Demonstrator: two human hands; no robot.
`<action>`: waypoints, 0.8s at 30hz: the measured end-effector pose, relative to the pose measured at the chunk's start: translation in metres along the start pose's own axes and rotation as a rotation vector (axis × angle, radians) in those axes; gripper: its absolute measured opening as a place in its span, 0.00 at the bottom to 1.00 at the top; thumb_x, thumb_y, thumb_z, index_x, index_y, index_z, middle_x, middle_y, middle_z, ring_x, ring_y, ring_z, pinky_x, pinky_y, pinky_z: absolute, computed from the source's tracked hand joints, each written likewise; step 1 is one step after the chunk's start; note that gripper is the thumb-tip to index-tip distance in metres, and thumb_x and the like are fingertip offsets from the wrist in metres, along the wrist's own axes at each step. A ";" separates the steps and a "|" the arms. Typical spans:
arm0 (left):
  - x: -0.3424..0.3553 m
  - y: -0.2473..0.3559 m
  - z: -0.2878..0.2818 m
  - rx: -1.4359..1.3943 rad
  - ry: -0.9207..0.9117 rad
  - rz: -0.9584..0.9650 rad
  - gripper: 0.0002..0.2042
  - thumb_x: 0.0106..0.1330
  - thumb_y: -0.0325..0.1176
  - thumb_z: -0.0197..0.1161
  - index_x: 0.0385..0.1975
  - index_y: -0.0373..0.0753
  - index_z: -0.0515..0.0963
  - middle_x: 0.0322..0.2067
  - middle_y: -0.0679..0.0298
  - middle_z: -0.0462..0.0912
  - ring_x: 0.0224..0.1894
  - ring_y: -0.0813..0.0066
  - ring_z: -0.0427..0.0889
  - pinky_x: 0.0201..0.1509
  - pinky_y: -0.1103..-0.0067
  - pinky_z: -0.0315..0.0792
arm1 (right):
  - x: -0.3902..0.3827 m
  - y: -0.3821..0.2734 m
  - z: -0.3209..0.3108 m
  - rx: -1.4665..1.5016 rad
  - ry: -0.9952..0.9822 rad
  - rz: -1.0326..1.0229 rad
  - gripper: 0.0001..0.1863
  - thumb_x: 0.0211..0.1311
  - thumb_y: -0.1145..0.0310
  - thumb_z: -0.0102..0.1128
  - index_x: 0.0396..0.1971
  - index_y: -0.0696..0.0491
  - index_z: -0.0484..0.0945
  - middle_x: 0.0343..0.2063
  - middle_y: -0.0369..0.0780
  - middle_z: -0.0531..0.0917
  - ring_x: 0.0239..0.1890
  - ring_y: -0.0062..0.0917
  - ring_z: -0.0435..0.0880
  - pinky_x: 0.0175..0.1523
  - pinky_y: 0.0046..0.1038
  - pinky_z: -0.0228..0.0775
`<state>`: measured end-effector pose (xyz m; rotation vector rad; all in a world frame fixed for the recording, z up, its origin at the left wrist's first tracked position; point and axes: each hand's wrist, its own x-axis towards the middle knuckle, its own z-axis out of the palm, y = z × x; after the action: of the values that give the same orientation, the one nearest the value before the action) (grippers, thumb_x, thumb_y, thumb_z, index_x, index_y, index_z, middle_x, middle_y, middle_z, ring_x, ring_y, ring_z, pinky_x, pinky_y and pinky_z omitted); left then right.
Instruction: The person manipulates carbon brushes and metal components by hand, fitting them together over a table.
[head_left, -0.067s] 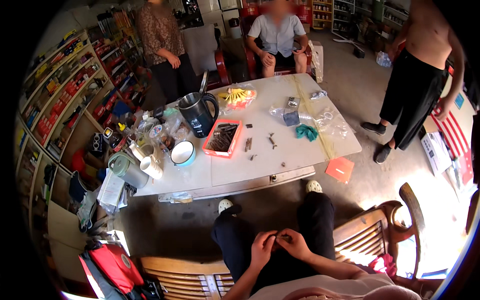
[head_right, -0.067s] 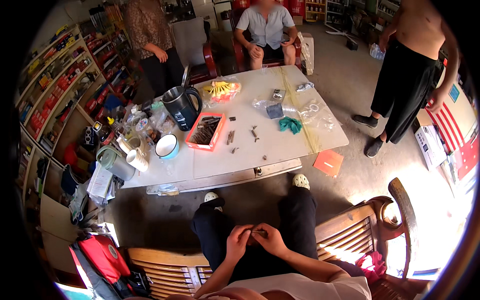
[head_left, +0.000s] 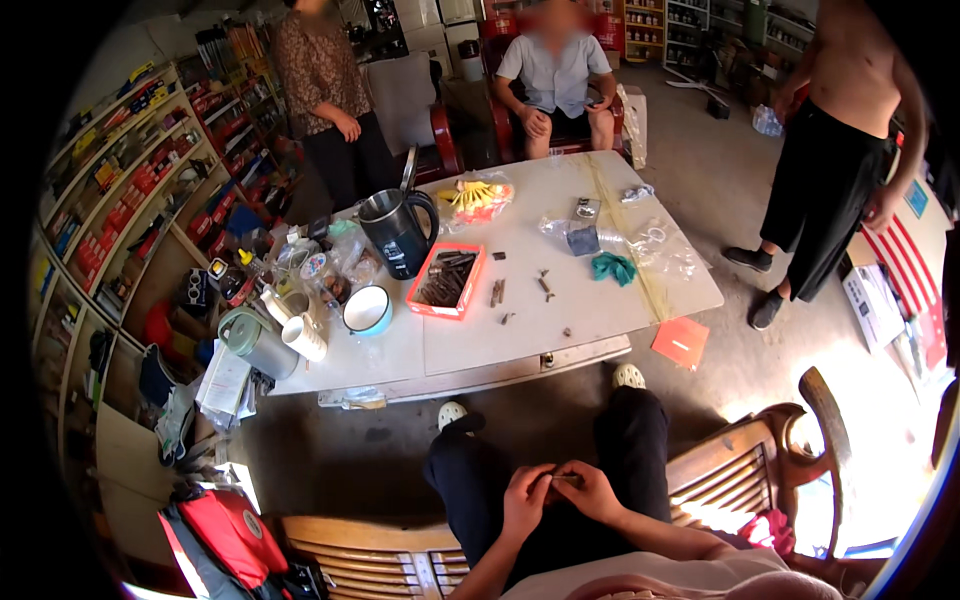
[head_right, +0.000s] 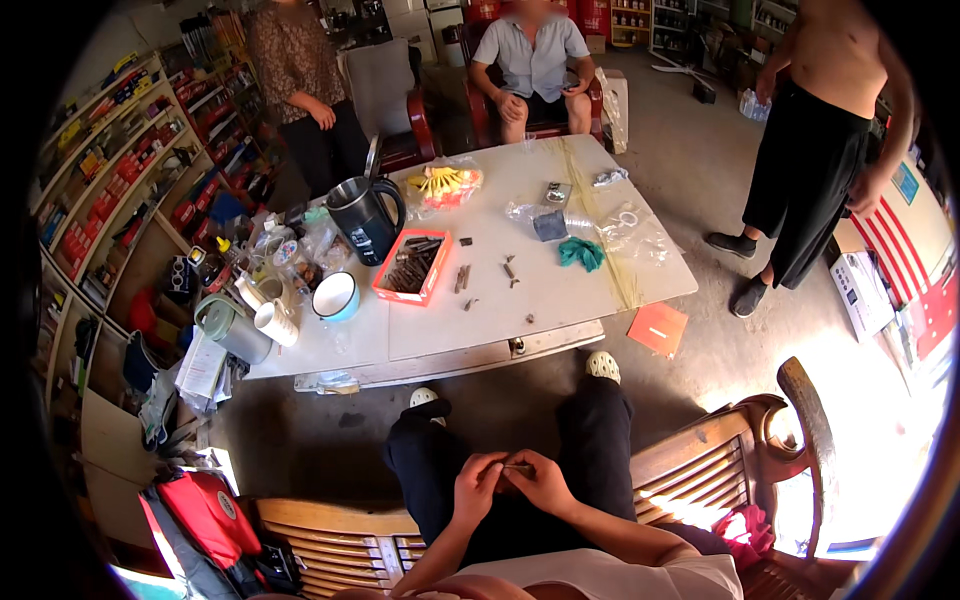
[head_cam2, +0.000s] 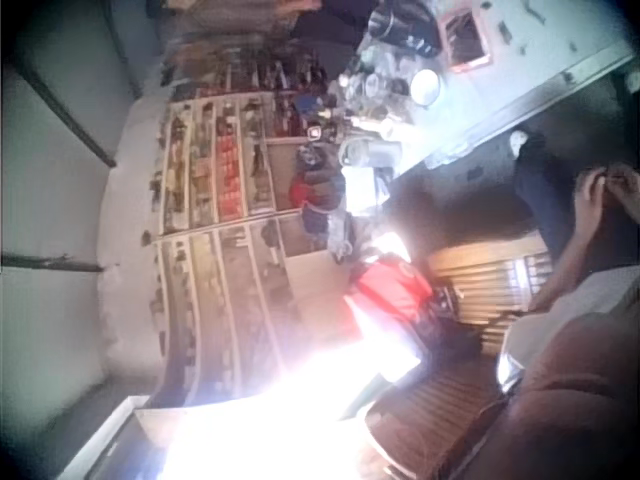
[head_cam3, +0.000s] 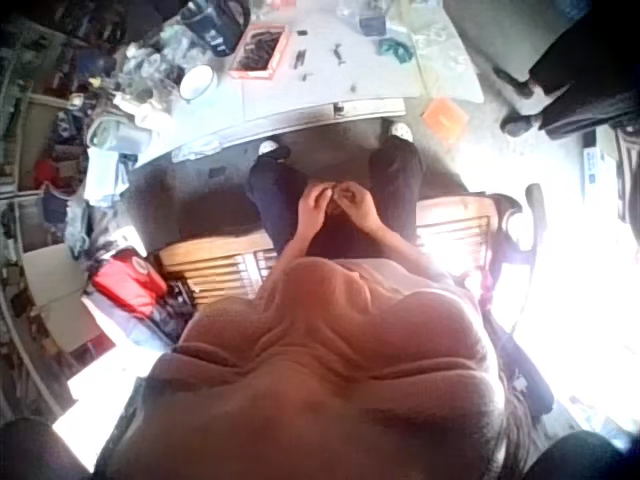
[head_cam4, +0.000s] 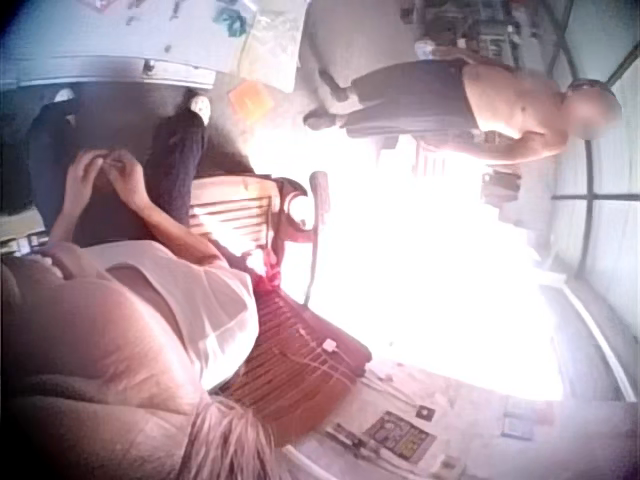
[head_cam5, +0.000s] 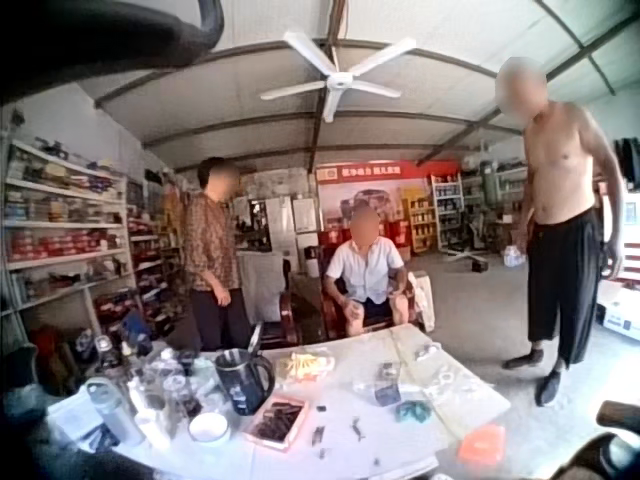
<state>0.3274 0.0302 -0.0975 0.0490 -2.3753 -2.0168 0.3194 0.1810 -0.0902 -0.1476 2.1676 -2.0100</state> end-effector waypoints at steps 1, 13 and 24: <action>-0.002 -0.002 0.001 0.018 0.010 0.001 0.08 0.64 0.27 0.59 0.40 0.36 0.81 0.34 0.57 0.78 0.32 0.68 0.80 0.34 0.79 0.74 | -0.001 0.001 0.000 0.017 0.001 0.009 0.07 0.61 0.71 0.61 0.35 0.58 0.76 0.27 0.38 0.80 0.31 0.16 0.77 0.38 0.21 0.71; -0.008 0.009 0.011 -0.395 0.108 -0.214 0.07 0.61 0.22 0.63 0.37 0.35 0.74 0.28 0.65 0.79 0.26 0.83 0.75 0.30 0.86 0.70 | -0.004 0.000 -0.008 0.065 -0.030 -0.009 0.07 0.62 0.72 0.60 0.35 0.58 0.76 0.28 0.37 0.80 0.31 0.16 0.78 0.37 0.21 0.72; -0.016 0.017 0.011 -0.456 0.114 -0.156 0.07 0.62 0.21 0.61 0.39 0.33 0.77 0.28 0.65 0.80 0.26 0.83 0.77 0.30 0.87 0.71 | -0.009 -0.019 -0.007 0.237 -0.057 -0.047 0.06 0.61 0.77 0.59 0.37 0.58 0.73 0.29 0.36 0.79 0.32 0.15 0.78 0.37 0.18 0.73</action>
<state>0.3425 0.0441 -0.0823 0.3361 -1.8460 -2.4975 0.3264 0.1879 -0.0703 -0.2219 1.8908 -2.2401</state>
